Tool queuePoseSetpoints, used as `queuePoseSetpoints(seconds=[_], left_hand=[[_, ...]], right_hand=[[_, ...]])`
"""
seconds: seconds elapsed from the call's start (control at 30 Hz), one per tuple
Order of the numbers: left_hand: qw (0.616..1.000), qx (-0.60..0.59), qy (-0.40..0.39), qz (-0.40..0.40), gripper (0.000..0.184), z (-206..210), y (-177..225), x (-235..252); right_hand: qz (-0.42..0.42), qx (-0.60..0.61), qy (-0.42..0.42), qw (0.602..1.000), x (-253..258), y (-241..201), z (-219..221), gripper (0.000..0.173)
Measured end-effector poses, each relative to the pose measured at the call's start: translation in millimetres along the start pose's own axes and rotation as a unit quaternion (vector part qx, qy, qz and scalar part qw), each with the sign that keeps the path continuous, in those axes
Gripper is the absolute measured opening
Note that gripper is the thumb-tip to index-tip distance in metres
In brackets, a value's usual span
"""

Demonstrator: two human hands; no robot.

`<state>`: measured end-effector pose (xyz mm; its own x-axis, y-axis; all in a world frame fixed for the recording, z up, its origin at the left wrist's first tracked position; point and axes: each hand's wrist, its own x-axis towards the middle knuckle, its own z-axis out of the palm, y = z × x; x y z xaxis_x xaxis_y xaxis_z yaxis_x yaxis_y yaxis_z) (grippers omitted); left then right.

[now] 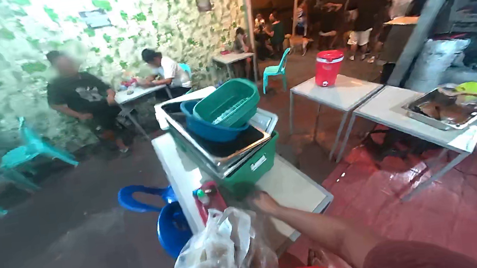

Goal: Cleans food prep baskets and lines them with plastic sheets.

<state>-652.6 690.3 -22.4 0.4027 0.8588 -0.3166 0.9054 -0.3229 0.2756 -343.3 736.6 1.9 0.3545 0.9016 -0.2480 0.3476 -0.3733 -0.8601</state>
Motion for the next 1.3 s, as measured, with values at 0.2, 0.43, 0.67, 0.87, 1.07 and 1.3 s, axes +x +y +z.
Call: queuePoseSetpoints(seconds=[0.2, 0.43, 0.67, 0.87, 1.07, 1.3], left_hand=[[0.999, 0.006, -0.047, -0.017, 0.052, 12.0, -8.9, -0.1], [0.99, -0.058, -0.104, -0.08, 0.055, 13.5, -8.2, -1.6], [0.987, -0.104, -0.093, -0.077, 0.06, 22.7, -8.6, 1.2], [0.982, -0.172, 0.068, -0.035, 0.042, -6.6, -32.0, -58.0], [0.836, -0.45, 0.056, -0.308, 0.056, 21.6, -57.5, -82.0], [0.672, -0.691, 0.044, -0.261, 0.057, 1.9, 17.7, -30.1]], right_hand=[[0.16, 0.244, -0.221, 0.93, -8.1, -1.5, 44.7, 0.066], [-0.066, -0.155, -0.308, 0.936, -56.9, -55.2, 105.9, 0.097], [-0.154, -0.39, -0.291, 0.86, -72.2, -21.3, 134.8, 0.079], [-0.177, -0.436, -0.305, 0.828, -50.5, -7.4, 127.9, 0.059], [-0.124, -0.425, -0.357, 0.823, -34.7, -20.7, 119.8, 0.074], [-0.092, -0.45, -0.384, 0.801, -73.1, -37.6, 139.2, 0.138]])
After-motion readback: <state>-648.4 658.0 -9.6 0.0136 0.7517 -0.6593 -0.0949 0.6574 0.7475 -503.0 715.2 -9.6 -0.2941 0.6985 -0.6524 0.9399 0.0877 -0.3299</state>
